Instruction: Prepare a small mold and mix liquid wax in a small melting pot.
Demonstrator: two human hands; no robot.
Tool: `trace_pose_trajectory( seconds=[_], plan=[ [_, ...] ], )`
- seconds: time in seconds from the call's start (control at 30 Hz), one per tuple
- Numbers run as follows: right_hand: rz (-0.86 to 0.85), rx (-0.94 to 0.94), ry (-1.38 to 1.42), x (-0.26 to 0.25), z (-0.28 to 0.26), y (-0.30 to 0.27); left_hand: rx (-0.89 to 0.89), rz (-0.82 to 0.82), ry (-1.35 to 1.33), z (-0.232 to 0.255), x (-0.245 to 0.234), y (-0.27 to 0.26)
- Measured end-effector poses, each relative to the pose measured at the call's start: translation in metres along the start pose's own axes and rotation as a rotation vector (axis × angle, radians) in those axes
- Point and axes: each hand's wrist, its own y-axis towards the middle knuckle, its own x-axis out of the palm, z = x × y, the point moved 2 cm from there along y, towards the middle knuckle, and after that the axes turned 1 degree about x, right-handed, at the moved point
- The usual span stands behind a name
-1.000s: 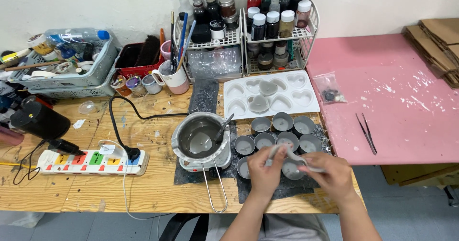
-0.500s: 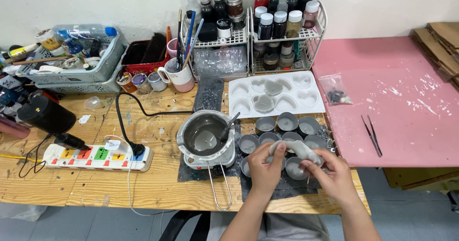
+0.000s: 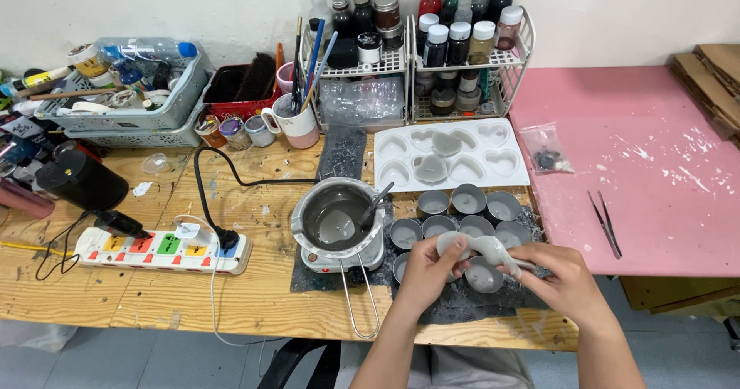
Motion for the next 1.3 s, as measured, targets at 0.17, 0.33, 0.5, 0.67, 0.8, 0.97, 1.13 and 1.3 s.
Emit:
trace_pose_trajectory(
  seconds=[0.17, 0.33, 0.5, 0.67, 0.8, 0.97, 1.13, 1.3],
  plan=[
    [-0.277, 0.270, 0.309, 0.002, -0.037, 0.012, 0.195, -0.075, 0.349, 0.045, 0.014, -0.020],
    [-0.625, 0.505, 0.424, 0.006, -0.022, 0.012, 0.489, -0.168, 0.777, 0.073, 0.019, -0.028],
    [-0.852, 0.364, -0.069, -0.018, -0.054, 0.042, 0.403, -0.219, 0.875, 0.090, 0.027, -0.035],
    [-0.821, 0.090, -0.370, -0.014, -0.046, 0.046, 0.268, -0.252, 1.035, 0.071, 0.043, -0.041],
    [-0.890, 0.061, -0.443, -0.017, -0.078, 0.054, 0.262, -0.271, 1.126, 0.073, 0.045, -0.041],
    [-0.945, -0.277, -0.336, -0.021, -0.077, 0.058, 0.143, -0.441, 1.057, 0.092, 0.037, -0.049],
    [-0.744, -0.858, -0.562, -0.028, -0.090, 0.068, -0.121, -0.509, 0.664, 0.075, 0.033, -0.057],
    [-0.683, -1.229, -0.659, -0.036, -0.099, 0.080, -0.341, -0.438, 0.204, 0.012, 0.030, -0.058]
  ],
)
